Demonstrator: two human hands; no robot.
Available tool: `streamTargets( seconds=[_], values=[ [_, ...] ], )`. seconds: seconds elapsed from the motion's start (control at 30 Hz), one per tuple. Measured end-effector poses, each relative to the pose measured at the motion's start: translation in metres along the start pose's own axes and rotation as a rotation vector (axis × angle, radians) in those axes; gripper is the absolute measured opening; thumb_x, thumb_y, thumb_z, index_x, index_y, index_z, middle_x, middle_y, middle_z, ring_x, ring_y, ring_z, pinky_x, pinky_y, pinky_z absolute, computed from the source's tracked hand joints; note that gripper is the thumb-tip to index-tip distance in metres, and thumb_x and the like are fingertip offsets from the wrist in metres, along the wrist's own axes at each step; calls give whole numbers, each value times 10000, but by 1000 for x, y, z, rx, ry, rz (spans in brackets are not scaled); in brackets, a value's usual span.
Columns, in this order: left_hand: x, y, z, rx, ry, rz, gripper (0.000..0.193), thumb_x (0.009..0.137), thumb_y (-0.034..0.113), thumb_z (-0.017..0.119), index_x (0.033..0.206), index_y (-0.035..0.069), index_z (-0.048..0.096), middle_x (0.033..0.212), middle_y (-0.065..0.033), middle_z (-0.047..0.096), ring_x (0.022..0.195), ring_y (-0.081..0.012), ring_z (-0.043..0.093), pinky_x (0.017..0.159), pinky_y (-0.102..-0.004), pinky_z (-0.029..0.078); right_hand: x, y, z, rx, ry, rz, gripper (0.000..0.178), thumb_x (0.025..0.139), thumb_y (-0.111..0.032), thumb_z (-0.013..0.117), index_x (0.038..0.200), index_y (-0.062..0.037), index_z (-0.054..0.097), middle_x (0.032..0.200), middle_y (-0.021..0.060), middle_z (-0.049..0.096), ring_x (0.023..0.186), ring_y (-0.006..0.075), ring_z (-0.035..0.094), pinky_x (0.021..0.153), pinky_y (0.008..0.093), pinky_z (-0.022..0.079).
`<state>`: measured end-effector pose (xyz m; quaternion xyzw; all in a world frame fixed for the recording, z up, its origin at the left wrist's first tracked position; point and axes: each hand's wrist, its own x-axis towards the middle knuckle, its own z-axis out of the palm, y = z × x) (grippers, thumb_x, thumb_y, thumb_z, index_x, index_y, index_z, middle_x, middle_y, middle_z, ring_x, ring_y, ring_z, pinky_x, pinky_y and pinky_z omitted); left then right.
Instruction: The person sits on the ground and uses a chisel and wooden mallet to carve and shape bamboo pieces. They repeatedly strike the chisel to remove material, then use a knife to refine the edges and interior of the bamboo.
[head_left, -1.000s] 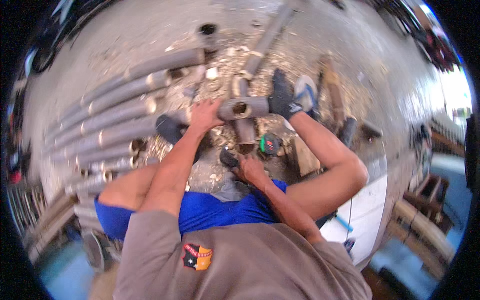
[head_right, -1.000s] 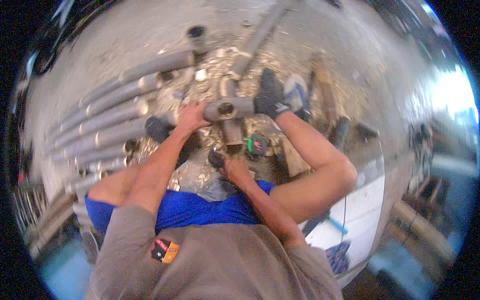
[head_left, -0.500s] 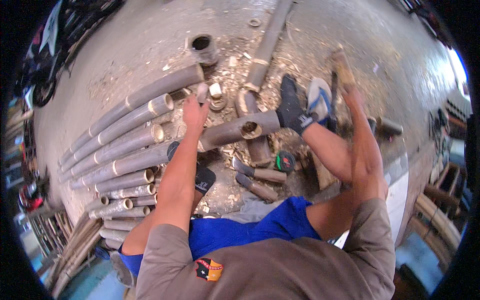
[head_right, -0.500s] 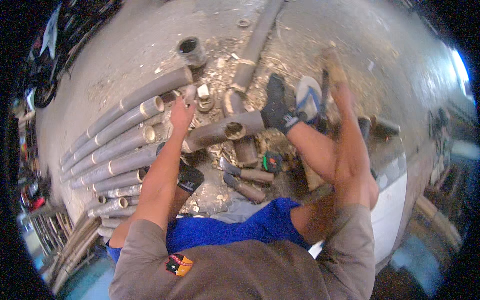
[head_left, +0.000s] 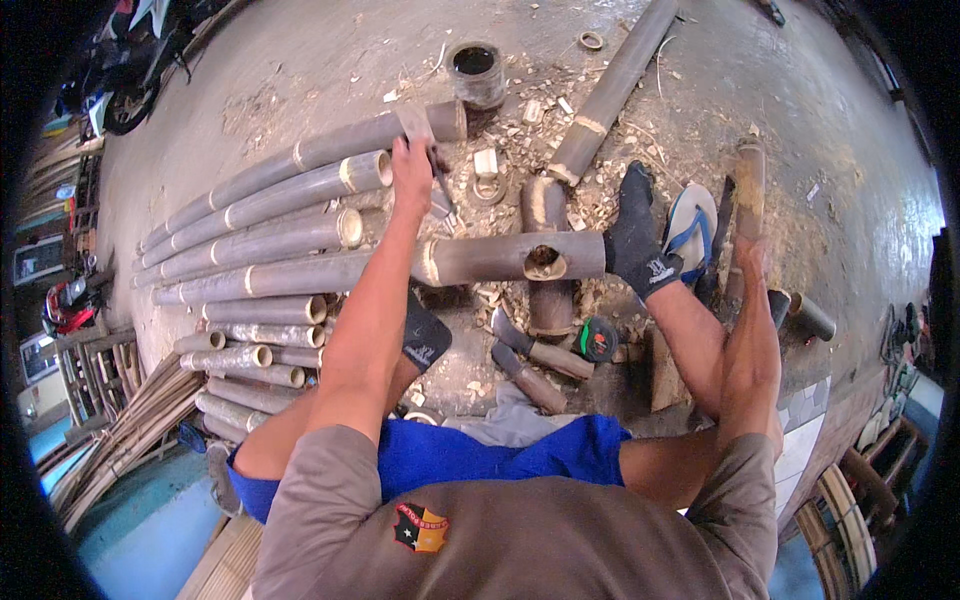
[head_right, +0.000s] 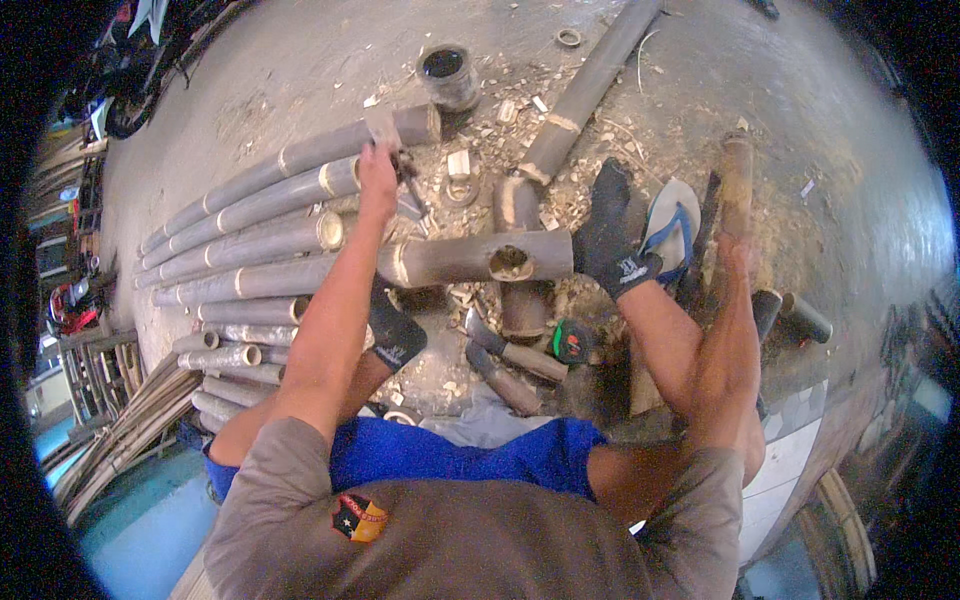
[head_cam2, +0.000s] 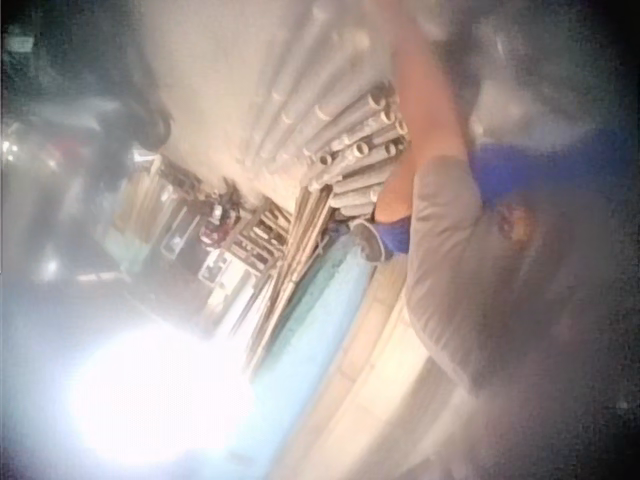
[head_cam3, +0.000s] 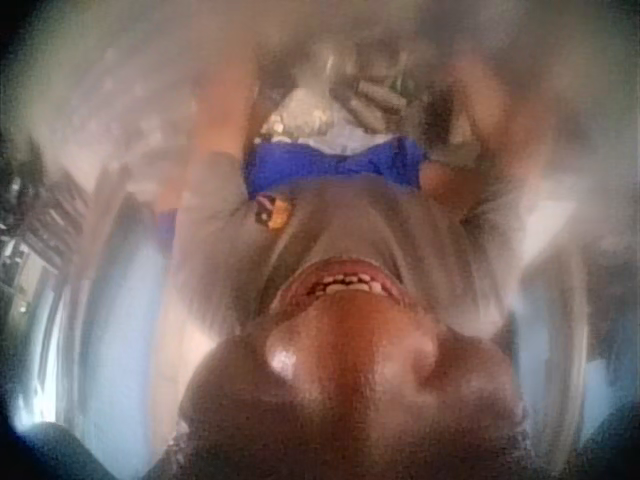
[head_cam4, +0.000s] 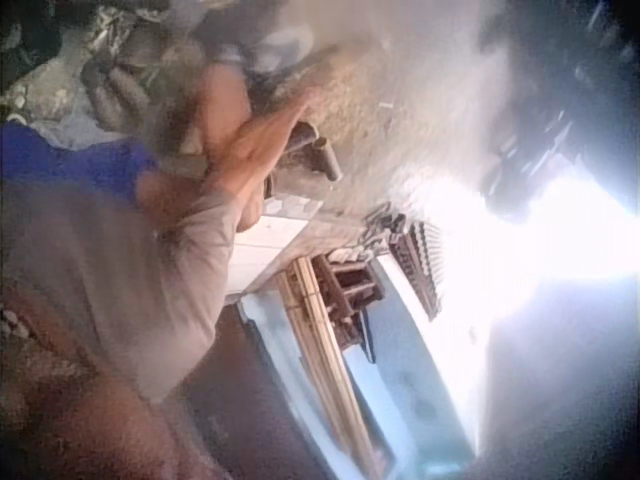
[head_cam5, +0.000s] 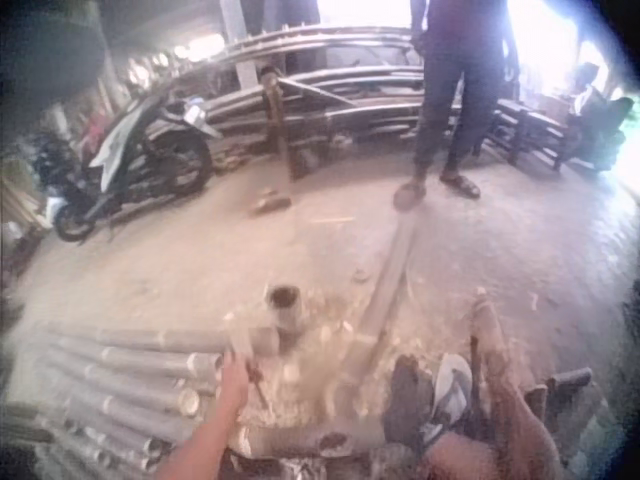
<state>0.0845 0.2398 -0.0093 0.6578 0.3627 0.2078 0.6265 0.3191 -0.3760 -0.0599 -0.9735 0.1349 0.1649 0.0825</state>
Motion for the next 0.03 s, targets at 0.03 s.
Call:
streamTargets(
  seconds=[0.03],
  values=[
    [8, 12, 2, -246, -36, -72, 416, 966, 345, 561, 1222, 21, 510, 892, -154, 634, 723, -277, 657, 668, -491, 577, -7, 0, -7, 0, 4, -1, 947, 755, -530, 703, 1511, -39, 415, 1218, 289, 682, 1128, 462, 659, 949, 490, 518]
  ],
)
